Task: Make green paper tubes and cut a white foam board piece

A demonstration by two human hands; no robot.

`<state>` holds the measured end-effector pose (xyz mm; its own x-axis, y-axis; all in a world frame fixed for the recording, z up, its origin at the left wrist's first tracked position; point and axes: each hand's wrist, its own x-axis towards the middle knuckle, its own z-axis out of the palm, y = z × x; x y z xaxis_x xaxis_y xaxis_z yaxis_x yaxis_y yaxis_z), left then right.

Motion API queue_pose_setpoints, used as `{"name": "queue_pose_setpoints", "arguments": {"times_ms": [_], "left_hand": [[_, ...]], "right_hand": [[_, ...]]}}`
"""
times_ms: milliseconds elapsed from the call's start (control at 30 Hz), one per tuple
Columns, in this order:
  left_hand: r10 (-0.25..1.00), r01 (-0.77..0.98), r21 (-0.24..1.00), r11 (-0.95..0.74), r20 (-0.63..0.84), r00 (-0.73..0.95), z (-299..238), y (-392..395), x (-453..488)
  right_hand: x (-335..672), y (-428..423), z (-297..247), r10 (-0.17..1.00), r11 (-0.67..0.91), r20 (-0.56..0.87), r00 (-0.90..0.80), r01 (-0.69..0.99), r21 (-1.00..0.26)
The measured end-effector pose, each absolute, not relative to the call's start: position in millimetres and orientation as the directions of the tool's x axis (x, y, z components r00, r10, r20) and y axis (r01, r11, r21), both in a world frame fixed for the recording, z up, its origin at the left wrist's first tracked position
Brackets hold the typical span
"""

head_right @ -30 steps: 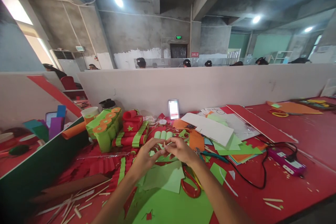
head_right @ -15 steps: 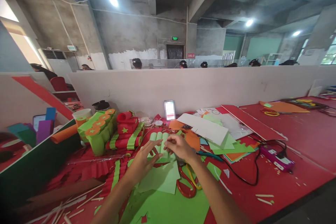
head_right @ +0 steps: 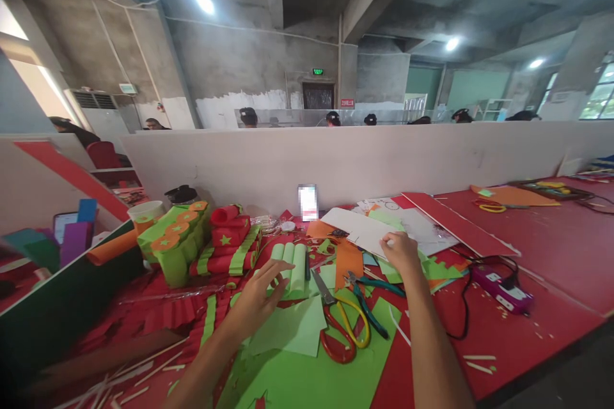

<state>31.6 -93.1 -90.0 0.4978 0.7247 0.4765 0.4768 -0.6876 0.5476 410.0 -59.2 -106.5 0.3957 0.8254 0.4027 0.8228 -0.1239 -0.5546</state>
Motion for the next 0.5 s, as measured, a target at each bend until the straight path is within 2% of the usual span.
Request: {"name": "queue_pose_setpoints", "arguments": {"times_ms": [267, 367, 500], "left_hand": [[0.725, 0.485, 0.541, -0.687, 0.468, 0.505, -86.9, -94.9, 33.3], [0.717, 0.467, 0.547, -0.695, 0.472, 0.514, -85.7, -96.3, 34.7], [0.714, 0.425, 0.582, -0.693, 0.474, 0.515, -87.1, -97.2, 37.5]], "right_hand": [[418.8, -54.2, -110.6, 0.732, -0.054, 0.47, 0.493, 0.73, -0.681], [421.6, -55.9, -107.6, 0.644, 0.003, 0.522, 0.559, 0.681, -0.733], [423.3, -59.9, -97.2, 0.469, 0.109, 0.584, 0.663, 0.613, -0.783]]}}
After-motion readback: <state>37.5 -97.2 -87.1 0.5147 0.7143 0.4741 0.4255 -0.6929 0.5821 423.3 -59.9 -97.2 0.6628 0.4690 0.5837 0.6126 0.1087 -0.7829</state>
